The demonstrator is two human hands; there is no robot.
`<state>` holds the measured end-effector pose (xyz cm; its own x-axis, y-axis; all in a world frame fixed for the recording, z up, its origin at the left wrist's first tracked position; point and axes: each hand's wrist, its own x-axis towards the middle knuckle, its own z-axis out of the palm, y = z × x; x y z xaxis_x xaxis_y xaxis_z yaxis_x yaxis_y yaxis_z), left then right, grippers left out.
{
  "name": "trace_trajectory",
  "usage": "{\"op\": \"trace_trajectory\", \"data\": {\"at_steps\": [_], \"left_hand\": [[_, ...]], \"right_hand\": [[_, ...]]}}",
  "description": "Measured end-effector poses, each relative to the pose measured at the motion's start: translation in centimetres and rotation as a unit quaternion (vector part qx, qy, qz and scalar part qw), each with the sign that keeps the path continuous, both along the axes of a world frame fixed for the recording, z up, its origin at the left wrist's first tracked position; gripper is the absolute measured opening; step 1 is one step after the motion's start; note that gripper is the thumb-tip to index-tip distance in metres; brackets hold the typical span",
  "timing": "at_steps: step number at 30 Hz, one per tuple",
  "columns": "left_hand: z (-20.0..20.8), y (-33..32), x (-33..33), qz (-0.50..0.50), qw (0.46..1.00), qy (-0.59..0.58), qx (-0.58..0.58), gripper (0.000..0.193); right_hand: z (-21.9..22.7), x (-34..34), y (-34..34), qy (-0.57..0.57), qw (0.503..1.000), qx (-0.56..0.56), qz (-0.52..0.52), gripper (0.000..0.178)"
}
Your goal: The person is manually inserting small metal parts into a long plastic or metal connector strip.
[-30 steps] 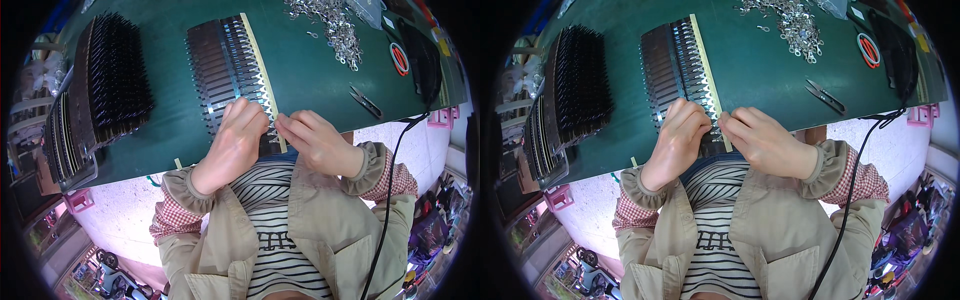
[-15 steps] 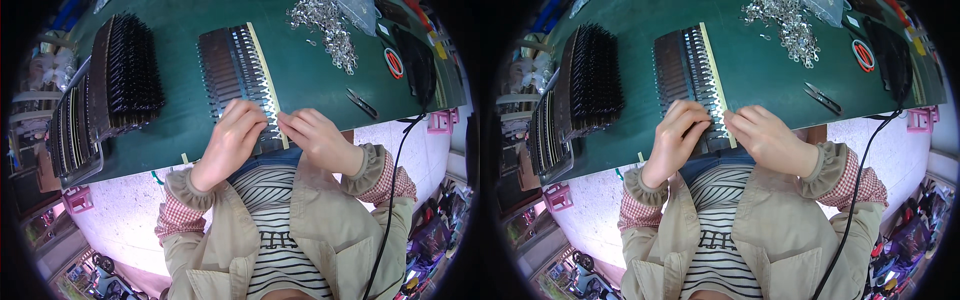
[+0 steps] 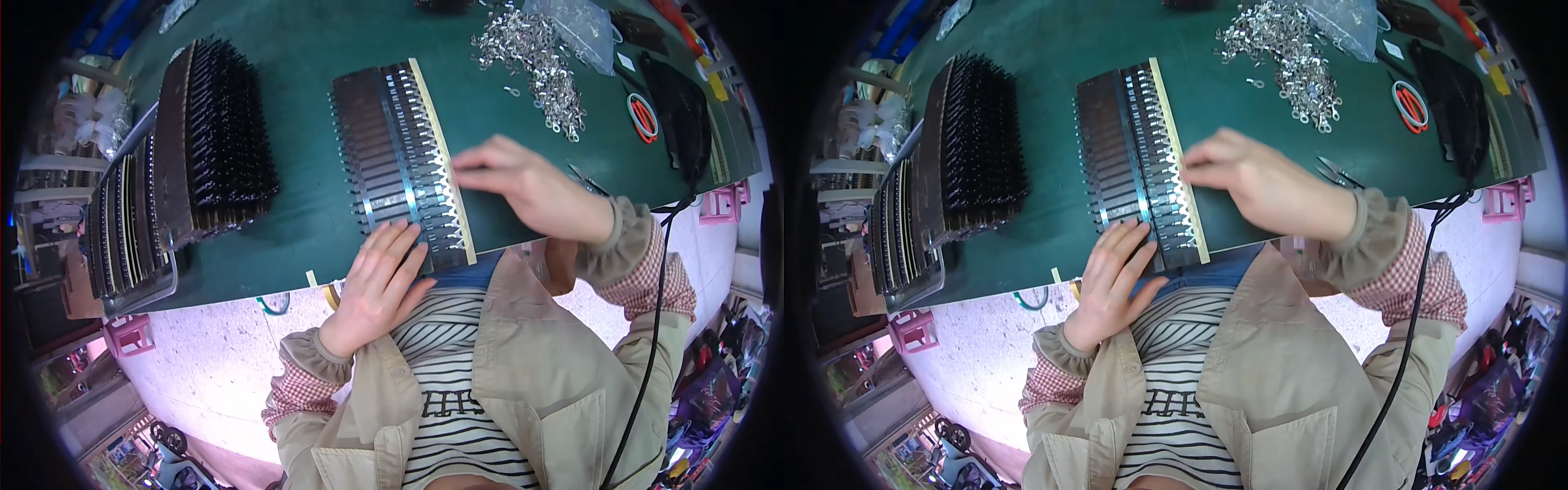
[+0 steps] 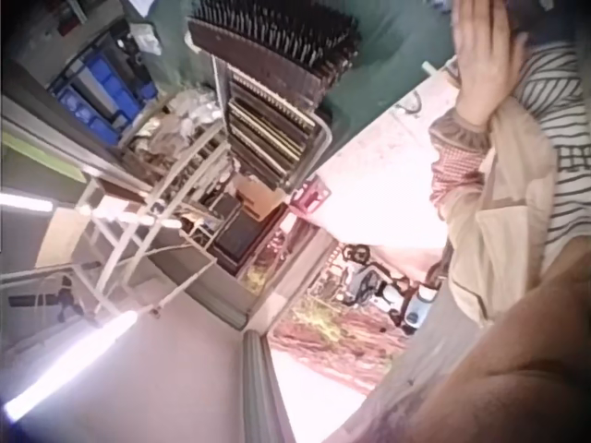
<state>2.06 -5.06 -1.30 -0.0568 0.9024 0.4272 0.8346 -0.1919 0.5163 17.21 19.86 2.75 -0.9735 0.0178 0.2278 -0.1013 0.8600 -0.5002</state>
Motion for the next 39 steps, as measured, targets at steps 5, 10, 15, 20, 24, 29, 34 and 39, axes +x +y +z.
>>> {"op": "trace_trajectory", "data": {"at_steps": [5, 10, 15, 20, 24, 29, 34, 39], "left_hand": [[-1.0, -0.4, -0.3, -0.004, 0.999, 0.017, 0.029, 0.052], [-1.4, -0.1, -0.1, -0.002, 0.999, 0.003, 0.035, 0.054], [-1.4, 0.1, -0.2, -0.003, 0.999, 0.0, 0.041, 0.054], [-1.7, -0.3, 0.1, 0.009, 0.999, 0.006, 0.045, 0.054], [-1.9, -0.3, 0.0, 0.012, 0.999, 0.021, 0.047, 0.054], [-2.2, 0.0, -0.2, 0.011, 0.995, 0.052, 0.083, 0.051], [-1.4, -0.1, -0.4, 0.008, 0.989, 0.093, 0.116, 0.048], [-0.5, 0.3, -0.3, 0.014, 0.986, 0.101, 0.133, 0.047]], "right_hand": [[-0.6, -5.6, 5.0, 0.056, 0.996, 0.065, -0.038, 0.048], [-3.9, -9.9, 7.3, 0.075, 0.981, 0.16, -0.076, 0.04], [-4.5, -10.2, 7.2, 0.08, 0.971, 0.208, -0.085, 0.042], [-2.8, -6.2, 3.3, 0.033, 0.981, 0.184, -0.052, 0.045], [-2.2, 0.5, -2.7, 0.018, 0.986, 0.164, -0.016, 0.05], [-1.8, 8.0, -6.9, 0.015, 0.994, 0.1, 0.03, 0.058], [-0.8, 6.6, -5.5, 0.064, 0.97, -0.141, -0.188, 0.044], [-2.5, 0.2, -3.6, 0.029, 0.738, -0.641, -0.209, 0.039]]}}
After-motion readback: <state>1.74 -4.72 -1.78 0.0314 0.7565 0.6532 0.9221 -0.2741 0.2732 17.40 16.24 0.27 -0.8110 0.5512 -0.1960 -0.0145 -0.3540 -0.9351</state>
